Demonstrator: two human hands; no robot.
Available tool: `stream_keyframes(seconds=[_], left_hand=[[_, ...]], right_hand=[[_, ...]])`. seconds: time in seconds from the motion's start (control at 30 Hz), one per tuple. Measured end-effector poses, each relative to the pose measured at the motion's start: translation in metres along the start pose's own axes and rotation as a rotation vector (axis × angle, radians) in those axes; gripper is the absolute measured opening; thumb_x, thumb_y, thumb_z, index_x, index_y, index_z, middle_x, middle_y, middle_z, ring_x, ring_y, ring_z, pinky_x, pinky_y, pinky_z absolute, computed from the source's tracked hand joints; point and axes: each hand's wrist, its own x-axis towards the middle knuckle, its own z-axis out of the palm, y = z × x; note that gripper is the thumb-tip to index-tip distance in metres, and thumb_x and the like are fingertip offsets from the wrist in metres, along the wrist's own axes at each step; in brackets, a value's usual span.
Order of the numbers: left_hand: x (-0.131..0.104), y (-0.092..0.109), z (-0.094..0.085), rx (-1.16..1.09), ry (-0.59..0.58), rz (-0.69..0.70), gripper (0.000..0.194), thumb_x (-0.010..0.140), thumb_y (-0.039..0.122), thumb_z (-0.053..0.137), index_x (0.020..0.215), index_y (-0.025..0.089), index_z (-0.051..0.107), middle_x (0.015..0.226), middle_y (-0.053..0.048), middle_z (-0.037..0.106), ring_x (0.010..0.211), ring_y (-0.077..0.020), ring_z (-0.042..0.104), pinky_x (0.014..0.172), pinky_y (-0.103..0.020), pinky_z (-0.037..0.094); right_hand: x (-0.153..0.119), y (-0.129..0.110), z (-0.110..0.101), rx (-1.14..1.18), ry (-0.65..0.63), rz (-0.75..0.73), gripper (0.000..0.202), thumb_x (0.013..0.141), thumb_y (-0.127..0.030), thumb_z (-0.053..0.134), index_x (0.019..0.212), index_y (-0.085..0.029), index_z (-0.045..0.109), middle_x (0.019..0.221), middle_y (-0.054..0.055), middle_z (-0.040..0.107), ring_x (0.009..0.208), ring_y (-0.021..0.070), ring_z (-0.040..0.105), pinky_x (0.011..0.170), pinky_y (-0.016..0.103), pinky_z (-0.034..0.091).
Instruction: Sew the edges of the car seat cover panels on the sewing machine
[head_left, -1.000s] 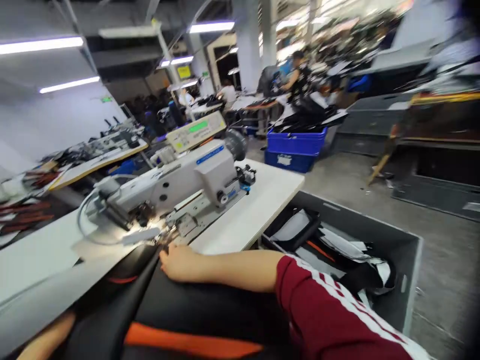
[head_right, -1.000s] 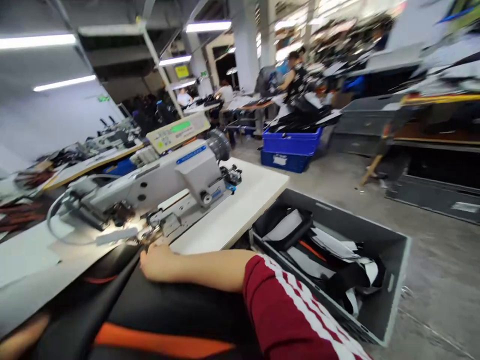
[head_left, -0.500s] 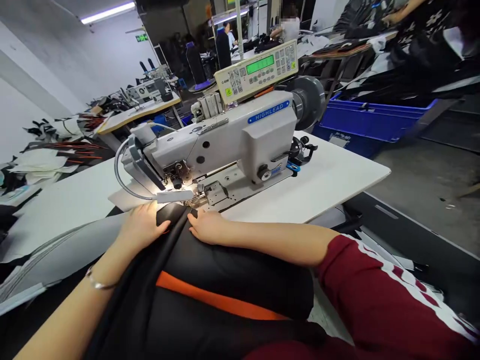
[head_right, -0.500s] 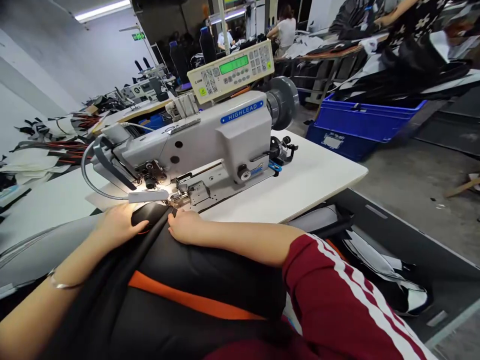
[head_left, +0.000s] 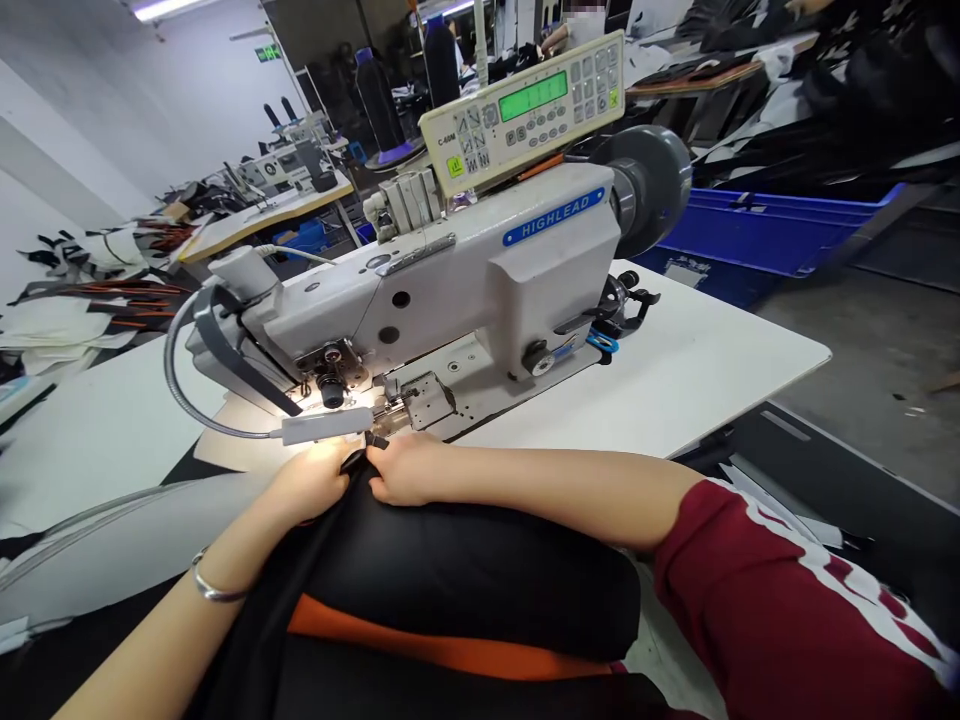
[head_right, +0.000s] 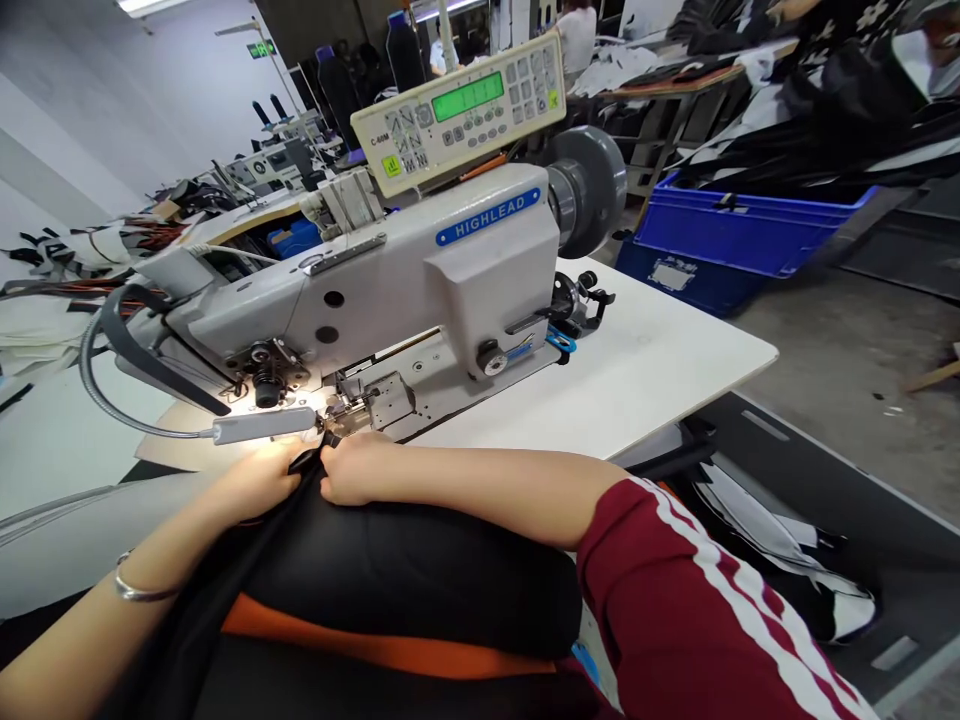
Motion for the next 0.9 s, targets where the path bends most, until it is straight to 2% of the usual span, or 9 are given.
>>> stream_keyframes(seconds=[0.13, 0.3, 0.4, 0.6, 0.73, 0.9], left_hand=[[-0.001, 0.008, 0.005, 0.103, 0.001, -0.045, 0.042, 0.080, 0.005, 0.039, 0.115, 0.017, 0.060, 0.115, -0.011, 0.064, 0.106, -0.0274, 0.060, 0.087, -0.036, 0.047], [0.001, 0.009, 0.012, 0.175, 0.040, -0.089, 0.050, 0.078, 0.002, 0.042, 0.124, 0.017, 0.057, 0.120, -0.013, 0.063, 0.112, -0.0291, 0.059, 0.089, -0.037, 0.046], [0.002, 0.006, 0.015, 0.187, 0.051, -0.079, 0.056, 0.077, 0.002, 0.043, 0.130, 0.014, 0.053, 0.121, -0.016, 0.062, 0.114, -0.0313, 0.058, 0.090, -0.039, 0.046], [0.003, 0.000, 0.018, 0.217, 0.101, -0.025, 0.057, 0.077, 0.001, 0.040, 0.131, 0.014, 0.054, 0.126, -0.015, 0.061, 0.117, -0.0328, 0.056, 0.094, -0.041, 0.046], [0.004, -0.004, 0.021, 0.210, 0.147, 0.007, 0.055, 0.076, -0.001, 0.040, 0.127, 0.015, 0.055, 0.125, -0.017, 0.060, 0.117, -0.0322, 0.056, 0.094, -0.041, 0.046], [0.010, -0.009, 0.027, 0.271, 0.170, 0.024, 0.064, 0.070, -0.009, 0.036, 0.124, 0.020, 0.055, 0.128, -0.011, 0.059, 0.120, -0.0257, 0.056, 0.098, -0.036, 0.043]], right_hand=[[0.001, 0.000, 0.004, 0.001, 0.008, -0.015, 0.041, 0.095, -0.041, 0.046, 0.120, -0.012, 0.059, 0.115, 0.016, 0.066, 0.101, 0.0304, 0.066, 0.083, 0.041, 0.055], [0.004, -0.003, 0.009, 0.001, 0.012, -0.014, 0.041, 0.096, -0.037, 0.046, 0.121, -0.008, 0.059, 0.116, 0.018, 0.065, 0.103, 0.0304, 0.065, 0.083, 0.041, 0.055], [0.007, -0.006, 0.010, 0.009, -0.002, 0.005, 0.040, 0.096, -0.036, 0.047, 0.119, -0.007, 0.059, 0.110, 0.019, 0.067, 0.101, 0.0304, 0.066, 0.081, 0.040, 0.056], [0.012, -0.012, 0.013, 0.004, 0.017, 0.029, 0.038, 0.095, -0.034, 0.048, 0.117, -0.006, 0.061, 0.109, 0.021, 0.067, 0.103, 0.0318, 0.066, 0.082, 0.043, 0.056], [0.011, -0.017, 0.010, -0.032, 0.052, 0.047, 0.041, 0.092, -0.036, 0.052, 0.118, -0.006, 0.062, 0.101, 0.021, 0.070, 0.092, 0.0300, 0.069, 0.074, 0.040, 0.058], [0.009, -0.017, 0.007, -0.081, 0.114, 0.037, 0.050, 0.091, -0.044, 0.051, 0.126, -0.009, 0.061, 0.098, 0.019, 0.071, 0.084, 0.0306, 0.070, 0.061, 0.038, 0.057]])
